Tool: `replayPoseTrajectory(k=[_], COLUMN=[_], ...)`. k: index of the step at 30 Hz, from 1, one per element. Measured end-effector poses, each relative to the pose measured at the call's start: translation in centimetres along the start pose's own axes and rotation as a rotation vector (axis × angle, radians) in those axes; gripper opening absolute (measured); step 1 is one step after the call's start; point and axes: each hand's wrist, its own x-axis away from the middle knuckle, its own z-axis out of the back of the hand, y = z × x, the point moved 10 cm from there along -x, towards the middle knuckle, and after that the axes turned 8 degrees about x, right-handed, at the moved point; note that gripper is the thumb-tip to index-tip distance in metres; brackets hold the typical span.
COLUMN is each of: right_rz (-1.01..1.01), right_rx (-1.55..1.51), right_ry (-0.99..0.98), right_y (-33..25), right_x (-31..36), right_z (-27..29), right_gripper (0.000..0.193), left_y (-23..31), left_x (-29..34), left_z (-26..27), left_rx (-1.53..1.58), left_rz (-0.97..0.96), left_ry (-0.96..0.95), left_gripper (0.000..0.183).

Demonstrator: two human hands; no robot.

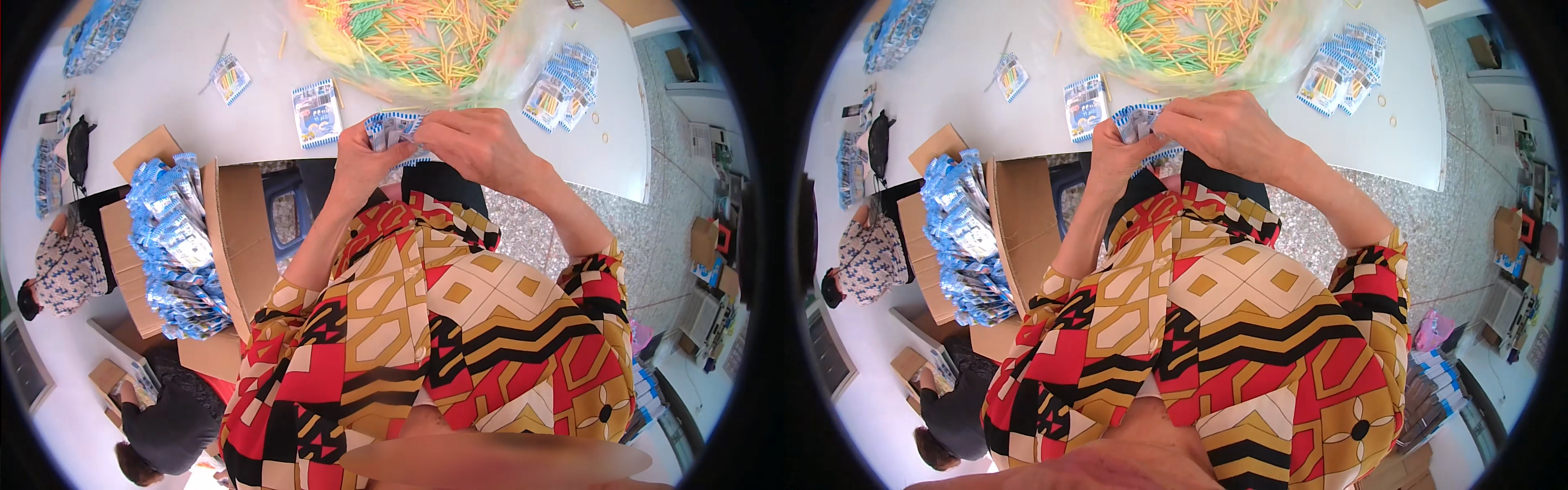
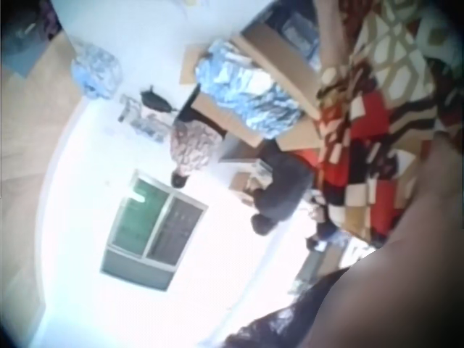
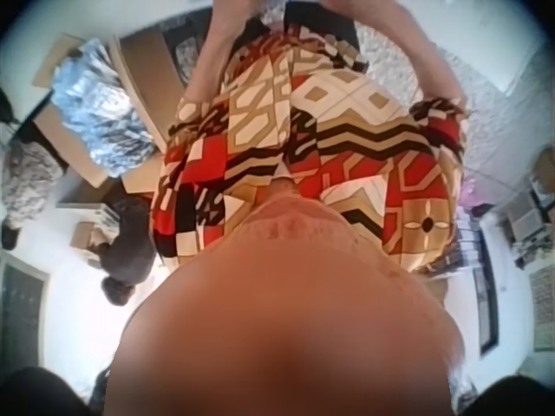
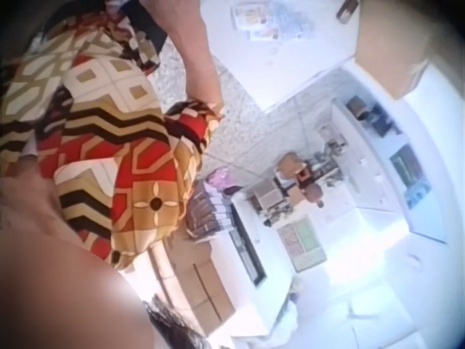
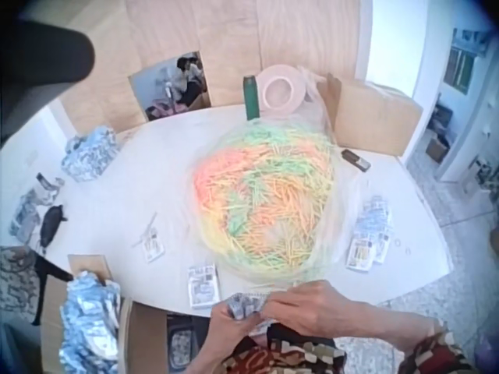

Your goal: Packing colorful rubber bands into individual small plastic bags.

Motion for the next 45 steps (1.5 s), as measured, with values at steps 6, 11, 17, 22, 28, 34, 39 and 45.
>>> replayPoseTrajectory(k=[6,11,17,22,28,34,39,45], right_rz=[-0.133,-0.206,-0.298,-0.516,-0.618,-0.355,-0.249,-0.180], right_rx=[-0.170,-0.262,-0.411,-0.728,-0.313,-0.027,0.096,0.188], right_ry=[-0.055,0.017,-0.085,0.012,-0.052,-0.145,-0.252,-0.373], right_y=[1.3,2.8,4.7,11.1,18.8,16.8,17.2,18.9], right_x=[0.0,-0.4,-1.8,-2.3,-1.2,-3.0,-5.4,-7.4], right_z=[-0.8,-0.9,-2.2,-3.8,-5.7,-7.5,-9.7,-13.3], right_gripper=[0.016,0.014,0.012,0.013,0.019,0.027,0.025,0.029], left_y=[-1.4,-1.4,0.1,0.9,2.0,2.0,2.2,1.7], left_x=[0.4,0.5,-0.3,-1.3,-0.7,-0.5,-0.3,-0.3], left_z=[0.1,0.2,1.4,2.6,5.5,6.5,6.0,5.6], left_rx=[0.011,0.079,0.090,0.116,0.230,0.252,0.253,0.246], left_rz=[0.170,0.212,0.102,0.013,-0.044,-0.043,-0.045,-0.032], left_ry=[-0.023,-0.030,0.068,0.128,0.268,0.282,0.277,0.269], left_gripper=[0.015,0.015,0.016,0.016,0.024,0.027,0.027,0.027])
